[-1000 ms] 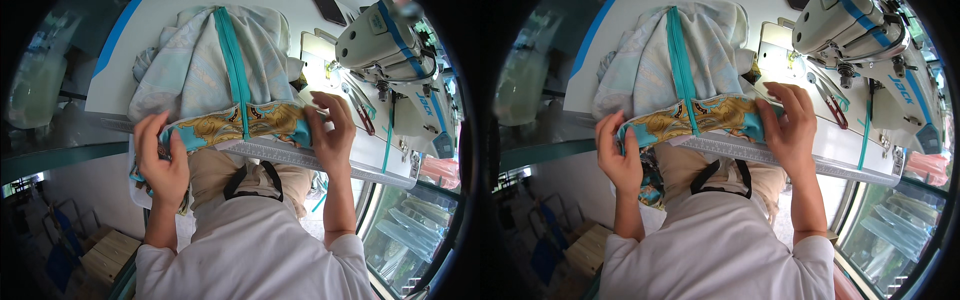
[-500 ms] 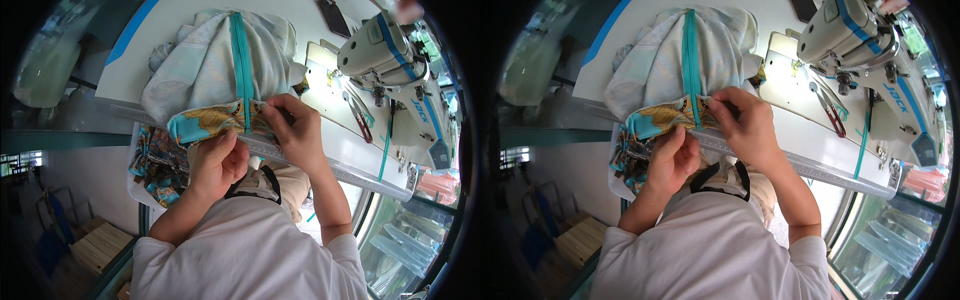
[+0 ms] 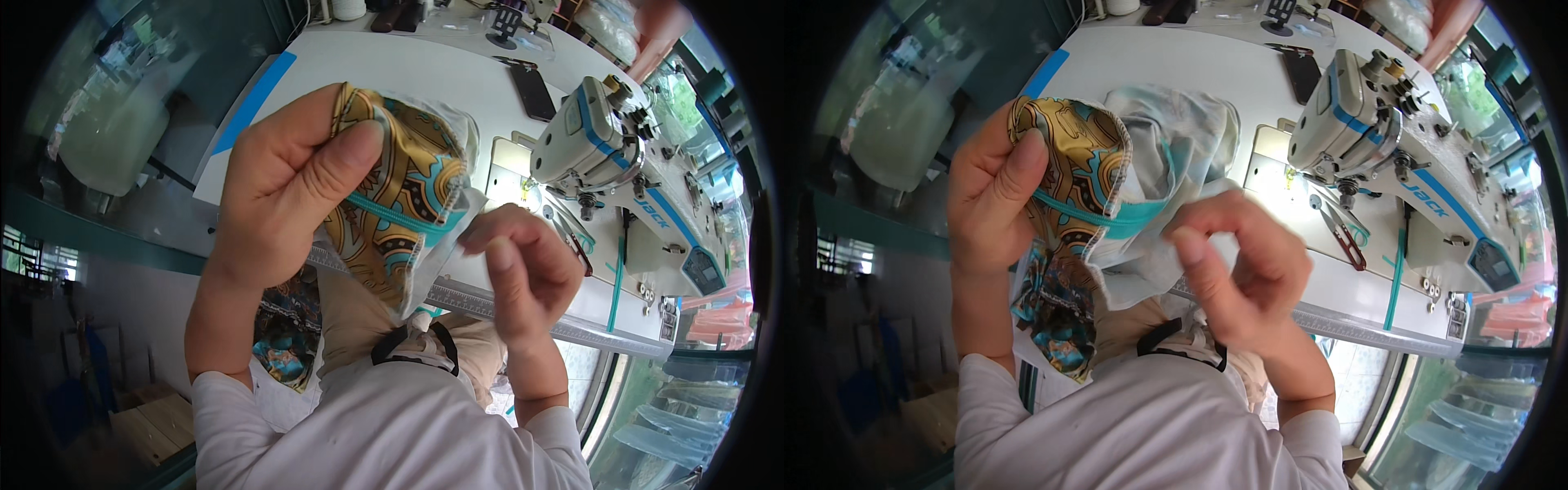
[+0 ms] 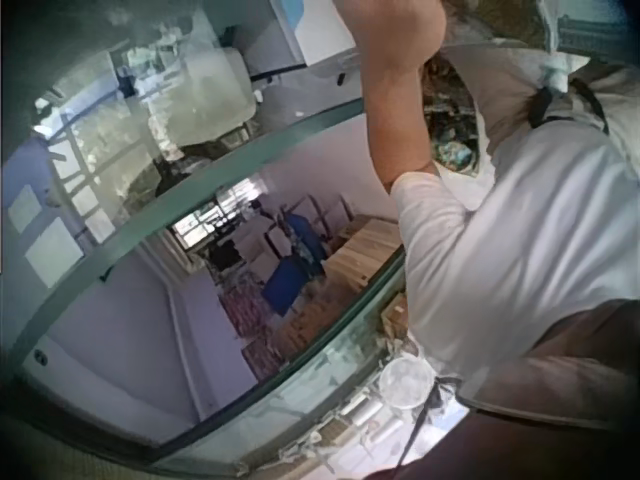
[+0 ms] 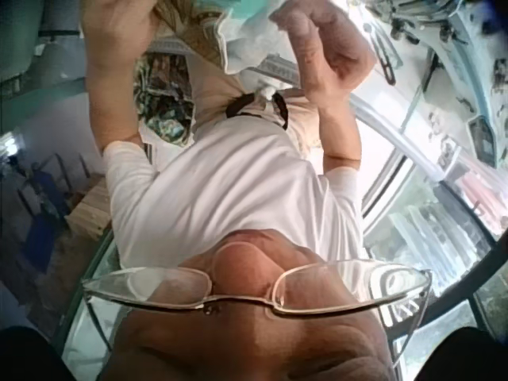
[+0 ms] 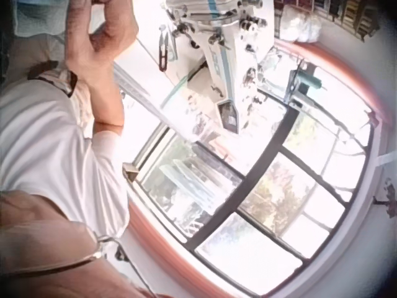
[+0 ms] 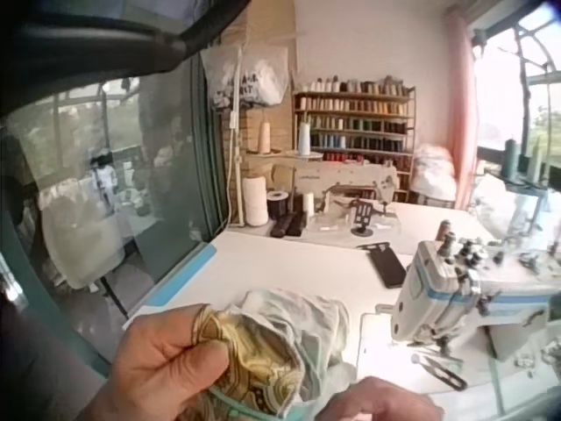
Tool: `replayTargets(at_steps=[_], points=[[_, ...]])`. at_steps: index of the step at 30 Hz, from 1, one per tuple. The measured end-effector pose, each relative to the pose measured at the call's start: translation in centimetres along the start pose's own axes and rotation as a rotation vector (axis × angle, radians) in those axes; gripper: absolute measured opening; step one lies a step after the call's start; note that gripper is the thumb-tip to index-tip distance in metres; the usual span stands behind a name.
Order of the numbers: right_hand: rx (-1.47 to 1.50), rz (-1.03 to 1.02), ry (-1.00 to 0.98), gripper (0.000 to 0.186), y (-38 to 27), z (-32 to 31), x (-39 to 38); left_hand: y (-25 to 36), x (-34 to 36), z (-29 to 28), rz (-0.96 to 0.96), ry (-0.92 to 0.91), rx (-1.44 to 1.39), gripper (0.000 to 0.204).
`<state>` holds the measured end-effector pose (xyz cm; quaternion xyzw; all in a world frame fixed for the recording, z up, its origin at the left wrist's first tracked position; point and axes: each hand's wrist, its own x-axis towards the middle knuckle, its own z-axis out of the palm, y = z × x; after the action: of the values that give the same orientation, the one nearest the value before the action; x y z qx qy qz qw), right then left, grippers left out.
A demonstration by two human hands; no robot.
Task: The person sews a teal zipper onto a patterned fabric item using a sewing machine. They guide the fabric under the needle, trim excess threads with scissors, and inspect the stitching. The person then picks up another fabric piece from the floor and continues sewing.
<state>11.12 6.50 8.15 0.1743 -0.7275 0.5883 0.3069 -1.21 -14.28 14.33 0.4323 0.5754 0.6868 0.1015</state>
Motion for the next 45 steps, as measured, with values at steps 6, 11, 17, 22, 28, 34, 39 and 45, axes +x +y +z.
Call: replayTargets(at_steps=[6, 11, 17, 22, 28, 34, 39, 45], points=[[0.022, 0.089, 0.024, 0.026, 0.5, 0.4, 1.5, 1.0, 6.8, -0.1, 0.028, -0.363, 0.213, 0.038], [0.077, 0.264, 0.077, 0.02, 0.4, -0.1, -0.9, -1.1, 8.1, 2.5, -0.052, -0.524, 0.011, 0.078], [0.415, 0.744, 0.308, 0.025, 2.3, 1.0, -4.6, -6.6, 4.3, 3.4, -0.433, -0.593, 0.031, 0.085], [0.441, 0.722, 0.376, 0.035, 4.5, -0.1, -6.5, -8.8, 1.7, 3.8, -0.651, -0.379, -0.154, 0.079], [0.505, 0.731, 0.454, 0.036, 5.1, 0.7, -7.3, -8.3, -1.0, 4.2, -0.873, 0.005, -0.304, 0.051], [0.439, 0.673, 0.416, 0.033, 4.9, 1.4, -7.2, -8.0, -1.6, 5.2, -1.04, -0.186, -0.388, 0.032], [0.7, 0.781, 0.408, 0.024, 4.4, 1.1, -7.2, -8.0, -0.4, 3.1, -1.086, -0.336, -0.34, 0.031], [0.861, 0.812, 0.355, 0.018, 4.6, 0.7, -7.4, -8.4, 0.7, 1.9, -0.984, -0.516, -0.332, 0.033]])
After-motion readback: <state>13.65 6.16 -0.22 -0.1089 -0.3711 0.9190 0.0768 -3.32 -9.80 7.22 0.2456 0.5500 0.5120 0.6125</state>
